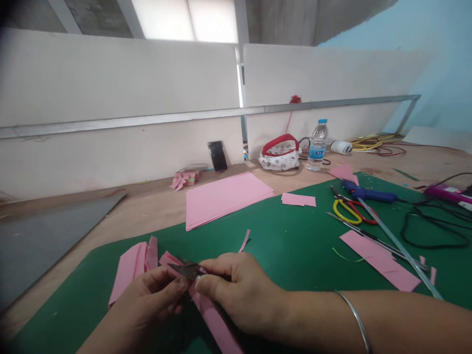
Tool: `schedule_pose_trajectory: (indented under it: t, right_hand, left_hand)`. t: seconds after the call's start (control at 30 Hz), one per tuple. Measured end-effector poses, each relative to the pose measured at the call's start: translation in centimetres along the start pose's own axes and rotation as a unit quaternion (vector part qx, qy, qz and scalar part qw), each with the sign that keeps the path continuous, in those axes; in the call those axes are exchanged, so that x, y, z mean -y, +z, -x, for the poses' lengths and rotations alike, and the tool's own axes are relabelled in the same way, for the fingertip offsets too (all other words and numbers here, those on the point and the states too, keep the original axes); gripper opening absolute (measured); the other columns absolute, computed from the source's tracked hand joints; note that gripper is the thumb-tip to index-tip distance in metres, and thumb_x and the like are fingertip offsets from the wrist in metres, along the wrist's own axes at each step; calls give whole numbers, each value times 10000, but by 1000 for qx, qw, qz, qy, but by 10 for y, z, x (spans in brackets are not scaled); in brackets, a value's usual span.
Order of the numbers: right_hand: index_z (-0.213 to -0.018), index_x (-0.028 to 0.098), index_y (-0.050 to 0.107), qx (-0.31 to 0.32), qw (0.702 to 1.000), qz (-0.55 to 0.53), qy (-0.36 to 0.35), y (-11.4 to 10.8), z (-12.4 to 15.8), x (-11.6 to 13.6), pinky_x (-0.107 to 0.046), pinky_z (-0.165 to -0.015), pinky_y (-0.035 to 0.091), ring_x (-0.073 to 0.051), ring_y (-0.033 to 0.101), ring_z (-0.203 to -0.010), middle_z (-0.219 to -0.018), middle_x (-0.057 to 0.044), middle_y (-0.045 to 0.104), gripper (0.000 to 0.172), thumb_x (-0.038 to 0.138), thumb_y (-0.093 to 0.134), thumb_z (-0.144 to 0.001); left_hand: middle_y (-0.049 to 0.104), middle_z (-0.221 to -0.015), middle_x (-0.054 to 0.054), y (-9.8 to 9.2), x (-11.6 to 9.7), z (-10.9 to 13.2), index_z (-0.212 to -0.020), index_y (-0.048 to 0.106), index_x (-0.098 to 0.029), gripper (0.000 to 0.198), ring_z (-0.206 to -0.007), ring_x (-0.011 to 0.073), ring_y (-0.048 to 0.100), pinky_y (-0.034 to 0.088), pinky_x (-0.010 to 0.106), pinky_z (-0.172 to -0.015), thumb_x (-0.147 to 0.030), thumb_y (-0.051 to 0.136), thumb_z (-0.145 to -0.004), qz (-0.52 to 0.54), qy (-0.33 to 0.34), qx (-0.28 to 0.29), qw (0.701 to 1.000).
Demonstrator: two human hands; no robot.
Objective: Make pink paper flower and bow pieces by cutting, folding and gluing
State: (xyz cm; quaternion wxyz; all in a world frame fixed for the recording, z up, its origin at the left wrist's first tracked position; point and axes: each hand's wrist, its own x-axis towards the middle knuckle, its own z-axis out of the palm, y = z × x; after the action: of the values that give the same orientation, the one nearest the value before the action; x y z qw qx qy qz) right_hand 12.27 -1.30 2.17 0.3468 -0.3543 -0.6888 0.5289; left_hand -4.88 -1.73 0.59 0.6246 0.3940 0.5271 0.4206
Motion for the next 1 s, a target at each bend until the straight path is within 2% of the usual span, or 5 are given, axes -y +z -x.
schedule_pose_trajectory:
  t: [0.2, 0.4, 0.8, 0.9, 1.0]
  right_hand:
    - [-1027, 167, 717, -2, 1000, -7, -3, 0, 0, 0, -234, -726, 427, -149, 564, -775, -823, -23, 658, 304, 153, 477, -841]
    - [-1014, 168, 721, 5, 1000, -10, -18, -1, 0, 0, -237, -729, 434, -150, 565, -776, -795, -18, 650, 301, 147, 474, -843]
    - [-978, 165, 728, 3, 999, -30, -23, 0, 0, 0, -224, -706, 429, -132, 545, -745, -812, -18, 644, 282, 190, 474, -859]
    - [-959, 158, 729, 6, 999, -33, -22, 0, 0, -1, -226, -705, 430, -136, 542, -745, -820, -19, 643, 283, 226, 470, -868]
    - [-948, 151, 723, -5, 1000, -26, -3, -1, 0, -2, -225, -682, 425, -139, 520, -739, -787, -13, 619, 280, 245, 471, -870]
  left_hand:
    - [495, -448, -42, 3, -5, 0, -536, 660, -145, 257, -447, 54, 361, 250, 190, -457, -354, 810, -537, 2, -6, -1, 1000]
    - [488, -450, -41, 4, -5, 1, -539, 672, -149, 223, -450, 59, 365, 254, 195, -452, -330, 800, -557, 4, 10, 15, 1000]
    - [633, -594, 55, -3, 13, -10, -657, 705, -141, 284, -521, 140, 523, 390, 260, -509, -378, 802, -534, 1, -5, 23, 1000]
    - [658, -636, 70, -1, 7, -5, -712, 712, -155, 286, -576, 182, 576, 421, 286, -541, -393, 778, -569, -17, -9, 25, 1000]
    - [670, -683, 49, 1, -6, 1, -783, 717, -181, 281, -614, 173, 572, 416, 262, -545, -358, 786, -575, -45, 16, 17, 999]
